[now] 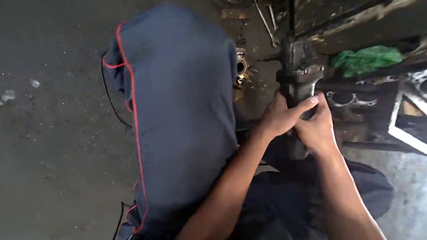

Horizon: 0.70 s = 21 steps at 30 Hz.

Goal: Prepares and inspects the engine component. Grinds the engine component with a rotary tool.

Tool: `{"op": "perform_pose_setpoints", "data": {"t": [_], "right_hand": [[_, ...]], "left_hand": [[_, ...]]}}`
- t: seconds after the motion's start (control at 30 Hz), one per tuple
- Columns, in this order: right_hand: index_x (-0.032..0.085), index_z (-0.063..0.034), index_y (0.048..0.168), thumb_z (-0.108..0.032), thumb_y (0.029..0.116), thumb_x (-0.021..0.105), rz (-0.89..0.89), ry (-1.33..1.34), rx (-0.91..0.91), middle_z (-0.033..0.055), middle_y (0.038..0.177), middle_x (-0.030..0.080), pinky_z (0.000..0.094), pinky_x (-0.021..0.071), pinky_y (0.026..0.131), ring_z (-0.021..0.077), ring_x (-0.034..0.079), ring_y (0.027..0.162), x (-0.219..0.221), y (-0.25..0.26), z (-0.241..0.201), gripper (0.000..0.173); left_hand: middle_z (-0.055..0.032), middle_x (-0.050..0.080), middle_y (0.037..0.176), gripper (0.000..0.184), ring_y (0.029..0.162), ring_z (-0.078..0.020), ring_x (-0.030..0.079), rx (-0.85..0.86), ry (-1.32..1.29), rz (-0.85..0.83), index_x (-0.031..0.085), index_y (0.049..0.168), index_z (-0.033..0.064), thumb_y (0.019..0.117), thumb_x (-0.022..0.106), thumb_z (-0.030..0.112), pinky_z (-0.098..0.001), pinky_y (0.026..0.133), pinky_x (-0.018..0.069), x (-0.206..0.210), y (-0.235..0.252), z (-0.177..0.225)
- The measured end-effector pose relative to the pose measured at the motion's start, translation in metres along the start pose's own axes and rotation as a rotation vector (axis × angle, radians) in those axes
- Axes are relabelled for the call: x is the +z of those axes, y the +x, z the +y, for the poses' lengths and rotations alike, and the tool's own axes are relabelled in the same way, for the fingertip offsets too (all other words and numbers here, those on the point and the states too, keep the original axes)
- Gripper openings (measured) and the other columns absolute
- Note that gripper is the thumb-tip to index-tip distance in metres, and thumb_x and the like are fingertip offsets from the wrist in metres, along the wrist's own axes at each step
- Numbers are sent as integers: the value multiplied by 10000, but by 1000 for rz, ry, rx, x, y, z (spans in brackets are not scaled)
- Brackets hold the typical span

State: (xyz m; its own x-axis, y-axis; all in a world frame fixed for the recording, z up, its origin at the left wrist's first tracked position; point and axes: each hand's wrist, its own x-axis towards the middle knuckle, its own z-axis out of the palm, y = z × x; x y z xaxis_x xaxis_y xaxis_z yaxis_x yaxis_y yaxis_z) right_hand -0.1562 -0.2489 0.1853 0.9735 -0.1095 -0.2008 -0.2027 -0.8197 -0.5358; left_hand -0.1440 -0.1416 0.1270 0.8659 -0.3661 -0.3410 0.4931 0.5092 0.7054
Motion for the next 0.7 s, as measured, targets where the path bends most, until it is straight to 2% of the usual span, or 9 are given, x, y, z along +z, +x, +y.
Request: {"op": "perform_pose_setpoints", "data": {"t": [0.1,0.23,0.37,0.5,0.7], "right_hand": [[536,-41,1360,-376,750,804,-62,-76,-49,58,1168,669,252,555,912,34,648,1041,-4,6,-10,746],[519,-54,1413,-360,775,784,-117,-148,-59,85,1232,661,261,545,946,42,641,1093,-7,11,-27,756],[532,-59,1391,-370,780,779,-135,-185,-50,75,1194,670,277,560,912,46,656,1044,-3,12,-38,729],[550,-70,1360,-339,773,782,-160,-185,-49,74,1158,674,306,576,875,66,666,1012,5,15,-34,686],[535,-81,1393,-328,783,788,-174,-198,-26,107,1179,678,381,567,913,125,668,1047,18,18,-17,706]], "left_hand": [[-225,588,1412,714,1328,-259,574,-11,-93,27,336,1550,-3,1010,672,323,-448,1146,456,-3,-3,5],[-225,606,1384,698,1303,-260,592,5,-171,45,329,1554,-3,1022,657,308,-449,1133,465,-7,-7,14],[-211,621,1366,678,1280,-253,609,31,-195,68,347,1546,12,1021,658,309,-448,1117,480,-12,-6,15],[-219,625,1356,690,1276,-266,610,-20,-181,107,350,1549,27,1021,658,346,-462,1109,481,-18,-10,14],[-206,621,1370,684,1282,-261,607,-56,-184,153,388,1534,35,1015,660,389,-461,1112,481,-23,-2,-1]]}}
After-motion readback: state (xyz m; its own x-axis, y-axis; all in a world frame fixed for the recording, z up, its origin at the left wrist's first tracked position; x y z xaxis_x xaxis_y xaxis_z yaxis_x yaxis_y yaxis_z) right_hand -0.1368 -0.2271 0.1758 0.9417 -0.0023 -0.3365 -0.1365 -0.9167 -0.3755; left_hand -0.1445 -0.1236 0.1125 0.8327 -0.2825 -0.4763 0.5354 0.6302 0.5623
